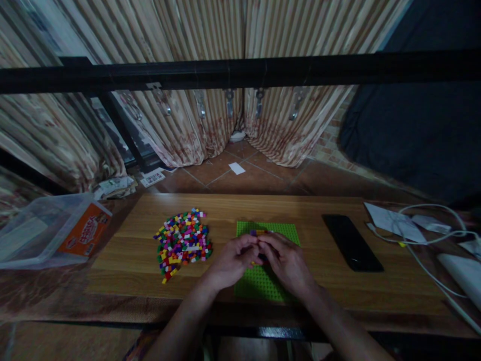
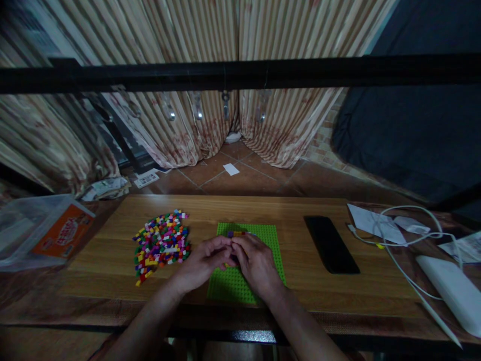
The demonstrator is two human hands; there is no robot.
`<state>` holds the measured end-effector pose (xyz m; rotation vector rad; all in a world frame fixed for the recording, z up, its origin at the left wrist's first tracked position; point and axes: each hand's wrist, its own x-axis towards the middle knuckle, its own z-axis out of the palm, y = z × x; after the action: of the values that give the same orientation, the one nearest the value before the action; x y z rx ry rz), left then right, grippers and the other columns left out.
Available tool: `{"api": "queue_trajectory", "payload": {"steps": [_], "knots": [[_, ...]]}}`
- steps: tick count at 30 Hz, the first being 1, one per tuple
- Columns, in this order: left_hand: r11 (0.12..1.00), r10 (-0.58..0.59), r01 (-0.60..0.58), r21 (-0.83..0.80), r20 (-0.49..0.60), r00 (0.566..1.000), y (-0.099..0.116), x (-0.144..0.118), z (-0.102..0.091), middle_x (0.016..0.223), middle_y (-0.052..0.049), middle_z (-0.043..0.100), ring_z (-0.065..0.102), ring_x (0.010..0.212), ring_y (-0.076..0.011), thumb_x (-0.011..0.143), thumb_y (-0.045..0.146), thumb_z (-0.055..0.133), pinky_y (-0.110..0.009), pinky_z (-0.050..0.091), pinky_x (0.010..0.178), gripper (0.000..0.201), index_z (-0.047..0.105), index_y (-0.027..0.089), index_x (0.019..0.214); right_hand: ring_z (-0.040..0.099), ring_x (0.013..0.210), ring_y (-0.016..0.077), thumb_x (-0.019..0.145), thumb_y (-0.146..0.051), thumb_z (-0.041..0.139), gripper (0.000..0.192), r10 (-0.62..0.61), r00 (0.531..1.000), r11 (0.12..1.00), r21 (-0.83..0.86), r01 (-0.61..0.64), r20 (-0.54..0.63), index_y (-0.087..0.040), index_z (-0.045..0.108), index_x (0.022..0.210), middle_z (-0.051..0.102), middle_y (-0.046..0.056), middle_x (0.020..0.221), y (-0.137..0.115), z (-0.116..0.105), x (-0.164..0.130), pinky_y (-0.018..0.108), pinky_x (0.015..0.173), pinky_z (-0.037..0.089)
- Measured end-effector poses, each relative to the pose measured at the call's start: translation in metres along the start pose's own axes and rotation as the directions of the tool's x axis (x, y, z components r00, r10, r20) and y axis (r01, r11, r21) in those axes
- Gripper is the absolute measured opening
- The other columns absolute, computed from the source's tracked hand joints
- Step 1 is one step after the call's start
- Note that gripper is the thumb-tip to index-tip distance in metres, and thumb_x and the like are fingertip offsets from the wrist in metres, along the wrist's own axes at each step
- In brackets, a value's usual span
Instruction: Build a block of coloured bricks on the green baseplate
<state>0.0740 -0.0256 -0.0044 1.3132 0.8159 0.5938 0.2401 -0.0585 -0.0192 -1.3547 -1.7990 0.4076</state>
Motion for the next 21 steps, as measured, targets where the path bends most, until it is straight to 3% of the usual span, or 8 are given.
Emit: {"api": "queue_trajectory", "payload": {"steps": [3, 8, 15, 21], "knots": [[0.998, 0.016, -0.009, 0.062, -0.104, 0.994, -0.006, 0.003, -0.001, 0.089, -0.004, 0.066, 0.063, 0.076, -0.0138, 0.085, 0.035, 0.057, -0.024, 0.048, 0.067, 0.024, 0.063, 0.016, 0.098, 0.064, 0.087, 0.0193, 0.095, -0.031, 0.048, 0.021, 0.094, 0.995, 0.995, 0.017, -0.094, -0.031, -0.023, 0.068, 0.097, 0.069, 0.005, 0.092, 0.008, -0.010, 0.004, 0.033, 0.079, 0.051], [0.941, 0.080, 0.025, 0.337, -0.295, 0.952, -0.015, 0.008, -0.011, 0.083, -0.002, 0.067, 0.061, 0.074, -0.0140, 0.084, 0.027, 0.054, -0.024, 0.047, 0.067, 0.018, 0.066, 0.017, 0.094, 0.061, 0.096, 0.0207, 0.091, -0.038, 0.054, 0.023, 0.224, 0.970, 0.974, 0.006, -0.225, -0.090, -0.023, 0.072, 0.089, 0.064, 0.006, 0.100, 0.024, -0.021, 0.012, 0.036, 0.088, 0.048], [0.849, 0.035, 0.118, 0.516, -0.278, 0.960, -0.009, 0.006, -0.005, 0.099, -0.004, 0.071, 0.065, 0.087, -0.0166, 0.085, 0.024, 0.052, -0.027, 0.048, 0.076, 0.021, 0.065, 0.019, 0.101, 0.057, 0.109, 0.0219, 0.089, -0.037, 0.055, 0.023, 0.259, 0.966, 0.965, -0.033, -0.260, -0.020, -0.024, 0.074, 0.087, 0.059, 0.006, 0.114, 0.032, -0.018, 0.012, 0.037, 0.098, 0.042], [0.808, 0.014, 0.136, 0.574, -0.249, 0.968, -0.007, 0.003, -0.002, 0.101, -0.004, 0.071, 0.065, 0.090, -0.0168, 0.086, 0.022, 0.052, -0.026, 0.048, 0.078, 0.020, 0.064, 0.019, 0.101, 0.057, 0.111, 0.0224, 0.088, -0.039, 0.056, 0.022, 0.258, 0.966, 0.966, -0.029, -0.258, -0.010, -0.024, 0.073, 0.086, 0.059, 0.006, 0.117, 0.035, -0.015, 0.011, 0.038, 0.099, 0.042]]}}
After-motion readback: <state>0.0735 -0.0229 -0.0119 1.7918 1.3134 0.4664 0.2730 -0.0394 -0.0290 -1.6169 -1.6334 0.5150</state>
